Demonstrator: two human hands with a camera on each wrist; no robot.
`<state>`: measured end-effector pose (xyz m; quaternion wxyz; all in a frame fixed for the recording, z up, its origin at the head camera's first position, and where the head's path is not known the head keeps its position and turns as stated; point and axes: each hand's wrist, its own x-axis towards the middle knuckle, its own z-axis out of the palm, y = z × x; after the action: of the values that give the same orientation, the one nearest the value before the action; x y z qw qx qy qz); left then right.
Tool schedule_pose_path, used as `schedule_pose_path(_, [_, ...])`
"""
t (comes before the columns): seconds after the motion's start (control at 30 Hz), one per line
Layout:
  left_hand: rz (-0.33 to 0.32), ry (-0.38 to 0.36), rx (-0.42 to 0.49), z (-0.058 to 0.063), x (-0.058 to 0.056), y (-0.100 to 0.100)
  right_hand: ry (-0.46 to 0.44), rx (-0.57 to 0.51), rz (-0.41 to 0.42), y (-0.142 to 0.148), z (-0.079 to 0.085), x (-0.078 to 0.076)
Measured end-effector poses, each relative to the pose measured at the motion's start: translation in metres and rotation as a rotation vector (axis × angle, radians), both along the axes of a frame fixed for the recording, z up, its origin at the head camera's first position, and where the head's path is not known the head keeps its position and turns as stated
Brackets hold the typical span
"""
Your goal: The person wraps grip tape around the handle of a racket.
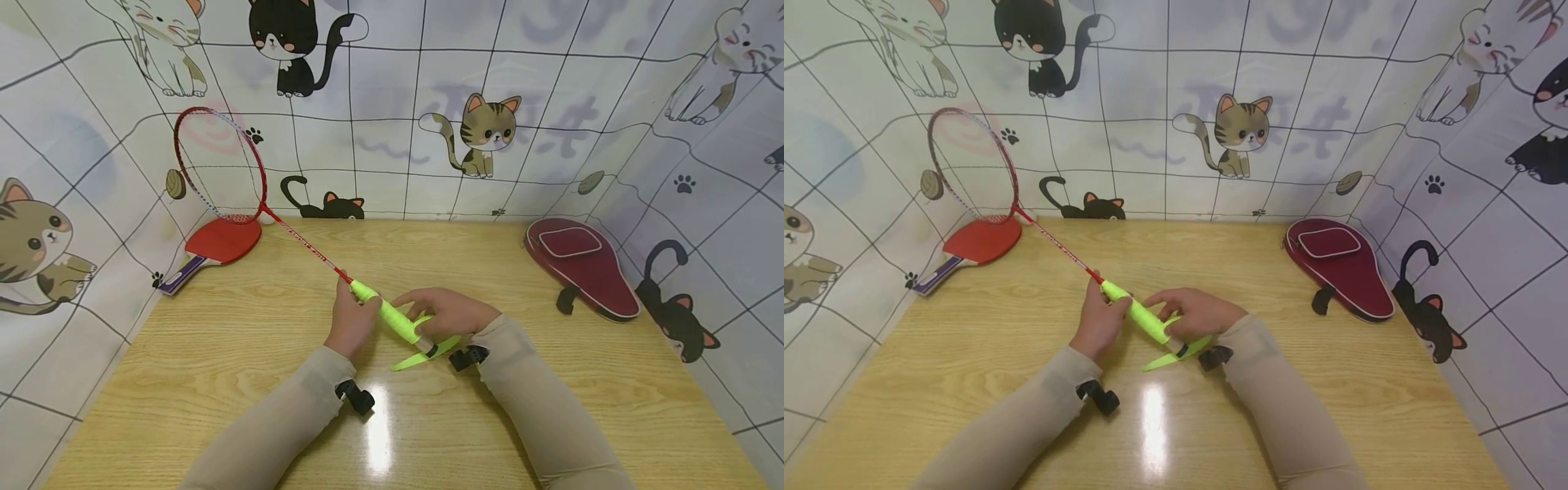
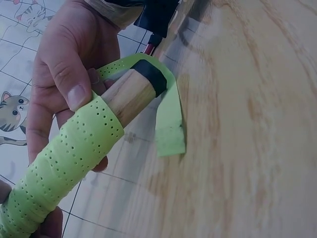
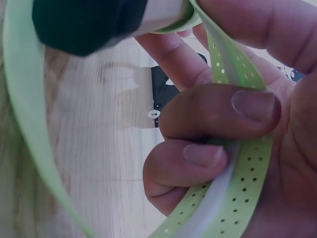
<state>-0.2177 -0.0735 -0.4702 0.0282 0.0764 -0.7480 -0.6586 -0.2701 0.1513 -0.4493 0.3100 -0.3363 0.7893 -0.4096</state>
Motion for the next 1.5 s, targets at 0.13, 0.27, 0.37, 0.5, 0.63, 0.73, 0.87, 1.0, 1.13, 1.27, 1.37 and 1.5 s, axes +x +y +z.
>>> schedule_pose_path(0.13, [0.006,-0.001,-0.005,-0.0002,0.0014,0.0004,0.044,0.014,-0.013,-0.0004,0.0000,0.0001])
schedule_pose_path(0.27, [0.012,0.016,-0.006,-0.0003,0.0016,0.0002,0.070,0.028,-0.019,-0.0006,0.0003,-0.0005])
schedule_pose_path(0.37, [0.016,0.022,0.010,-0.0007,0.0007,0.0002,0.073,0.033,-0.031,-0.0005,0.0004,-0.0008])
schedule_pose_path(0.5, [0.019,0.027,0.030,-0.0018,-0.0011,0.0000,0.093,0.033,-0.047,-0.0001,0.0004,-0.0006])
schedule_pose_path(0.63, [0.015,0.031,0.058,-0.0021,-0.0020,-0.0001,0.101,0.032,-0.055,-0.0005,0.0006,-0.0001])
schedule_pose_path(0.73, [0.007,0.030,0.077,-0.0016,-0.0019,-0.0001,0.099,0.035,-0.060,-0.0008,0.0006,0.0001])
schedule_pose_path(0.87, [-0.003,0.027,0.088,-0.0010,-0.0020,-0.0004,0.093,0.047,-0.061,-0.0009,-0.0008,-0.0008])
schedule_pose_path(1.0, [-0.006,0.035,0.088,-0.0004,-0.0025,-0.0004,0.052,0.044,-0.063,-0.0004,-0.0021,-0.0014])
schedule_pose_path(1.13, [0.002,0.038,0.084,-0.0008,-0.0027,0.0002,-0.021,0.021,-0.069,0.0007,-0.0019,-0.0015])
schedule_pose_path(1.27, [0.003,0.044,0.083,-0.0006,-0.0024,0.0007,-0.074,0.009,-0.068,0.0011,-0.0006,-0.0016])
schedule_pose_path(1.37, [-0.002,0.046,0.083,0.0001,-0.0020,0.0005,-0.083,0.008,-0.065,0.0008,-0.0006,-0.0014])
schedule_pose_path(1.5, [0.000,0.028,0.057,0.0005,-0.0010,-0.0007,-0.061,0.008,-0.062,0.0004,-0.0016,-0.0012])
